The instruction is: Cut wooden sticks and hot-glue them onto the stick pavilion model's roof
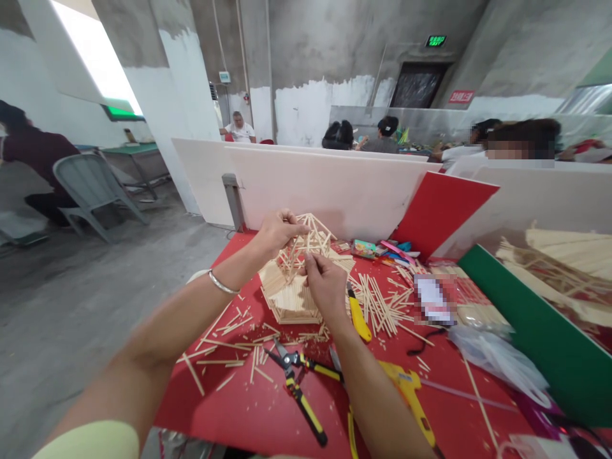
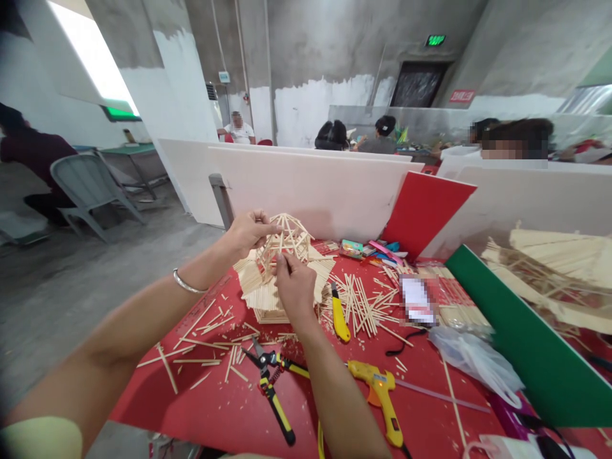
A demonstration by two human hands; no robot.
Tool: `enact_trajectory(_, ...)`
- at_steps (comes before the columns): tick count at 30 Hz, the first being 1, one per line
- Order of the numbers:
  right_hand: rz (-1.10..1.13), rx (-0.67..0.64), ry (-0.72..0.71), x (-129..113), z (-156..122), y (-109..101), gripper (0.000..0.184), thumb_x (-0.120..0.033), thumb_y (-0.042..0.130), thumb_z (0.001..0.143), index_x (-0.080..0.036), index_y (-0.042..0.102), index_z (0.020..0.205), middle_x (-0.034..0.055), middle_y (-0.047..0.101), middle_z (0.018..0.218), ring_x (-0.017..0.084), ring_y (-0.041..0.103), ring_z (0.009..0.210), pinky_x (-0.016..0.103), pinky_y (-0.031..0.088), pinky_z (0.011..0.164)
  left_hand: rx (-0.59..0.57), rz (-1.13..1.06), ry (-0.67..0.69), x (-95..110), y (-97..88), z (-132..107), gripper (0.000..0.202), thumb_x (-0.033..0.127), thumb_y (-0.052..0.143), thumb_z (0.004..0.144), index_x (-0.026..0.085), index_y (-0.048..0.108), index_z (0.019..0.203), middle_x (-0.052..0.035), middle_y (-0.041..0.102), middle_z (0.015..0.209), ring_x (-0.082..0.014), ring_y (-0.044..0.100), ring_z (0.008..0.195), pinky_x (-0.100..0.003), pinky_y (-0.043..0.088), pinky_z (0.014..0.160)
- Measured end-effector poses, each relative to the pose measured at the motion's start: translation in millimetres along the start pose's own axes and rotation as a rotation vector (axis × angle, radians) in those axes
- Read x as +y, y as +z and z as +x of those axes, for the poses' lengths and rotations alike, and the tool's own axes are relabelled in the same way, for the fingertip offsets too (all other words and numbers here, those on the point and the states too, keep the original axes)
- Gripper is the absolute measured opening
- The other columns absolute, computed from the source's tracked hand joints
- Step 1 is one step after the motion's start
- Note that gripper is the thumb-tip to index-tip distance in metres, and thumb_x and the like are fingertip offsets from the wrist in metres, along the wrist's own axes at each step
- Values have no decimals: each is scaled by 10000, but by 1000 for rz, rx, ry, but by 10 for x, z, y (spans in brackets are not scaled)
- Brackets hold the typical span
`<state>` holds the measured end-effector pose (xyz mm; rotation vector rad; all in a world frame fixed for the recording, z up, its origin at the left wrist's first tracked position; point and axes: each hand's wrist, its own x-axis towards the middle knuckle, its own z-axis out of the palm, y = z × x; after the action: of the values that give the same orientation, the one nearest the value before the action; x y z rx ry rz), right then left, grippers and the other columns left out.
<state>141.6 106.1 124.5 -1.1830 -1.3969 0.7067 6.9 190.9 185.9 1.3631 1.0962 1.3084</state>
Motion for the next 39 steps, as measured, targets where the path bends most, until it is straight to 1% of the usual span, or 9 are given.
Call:
enact_trajectory(3,-8,10,-18,19,-10,-2,407,-549,494,919,-215,727,924,-7,695,679,114,582,508,225,464,542,10,4,-13,-7,1,9,466,282,905,548,196,465,675,102,435,431,-33,370,320,-202,193,352)
enact_trajectory(8,-17,34,-27,84,-33,5,376,-516,562,877,-213,748,998,-7,689,677,125,586,560,227,459,556,6,26,-29,-15,-4,22,461,289,902,546,198,467,669,95,439,430,-37,362,320,-203,186,356)
enact_trajectory(13,-1,27,-27,125,-39,2,361,-485,557,885,-217,752,1028,-2,703,700,134,604,586,232,472,573,3,17,-6,-15,-2,34,455,283,897,543,195,467,664,90,459,451,-35,374,322,-204,203,351)
enact_trajectory(19,9,35,-21,136,-48,-1,371,-477,571,870,-198,752,1034,0,699,701,130,594,579,230,467,562,-12,-13,-19,16,8,21,456,274,898,543,196,462,645,78,487,451,-42,391,317,-213,220,346)
enact_trajectory(23,26,19,-16,128,-87,-15,351,-447,604,842,-180,755,1013,5,705,712,138,608,598,234,470,563,-4,-18,-42,44,24,4,462,273,905,544,196,463,654,82,480,442,-42,398,323,-208,218,350)
enact_trajectory(28,-12,8,7,172,-146,-53,361,-384,617,803,-175,748,1067,-9,696,707,137,614,624,240,491,620,3,-40,-51,53,38,3,485,273,918,520,191,460,657,95,450,423,-37,384,323,-198,206,350)
enact_trajectory(33,-27,-8,36,219,-183,-97,371,-407,631,798,-169,750,1056,-8,698,694,136,614,612,246,501,631,-2,-41,-55,58,39,4,481,246,916,517,191,462,667,90,467,434,-39,395,326,-191,196,349)
enact_trajectory(39,-35,-38,24,188,-190,-131,416,-502,592,832,-183,756,1043,15,720,720,167,661,673,251,513,615,10,-41,-74,90,53,-19,473,229,910,538,192,456,663,93,464,428,-39,393,310,-192,186,344)
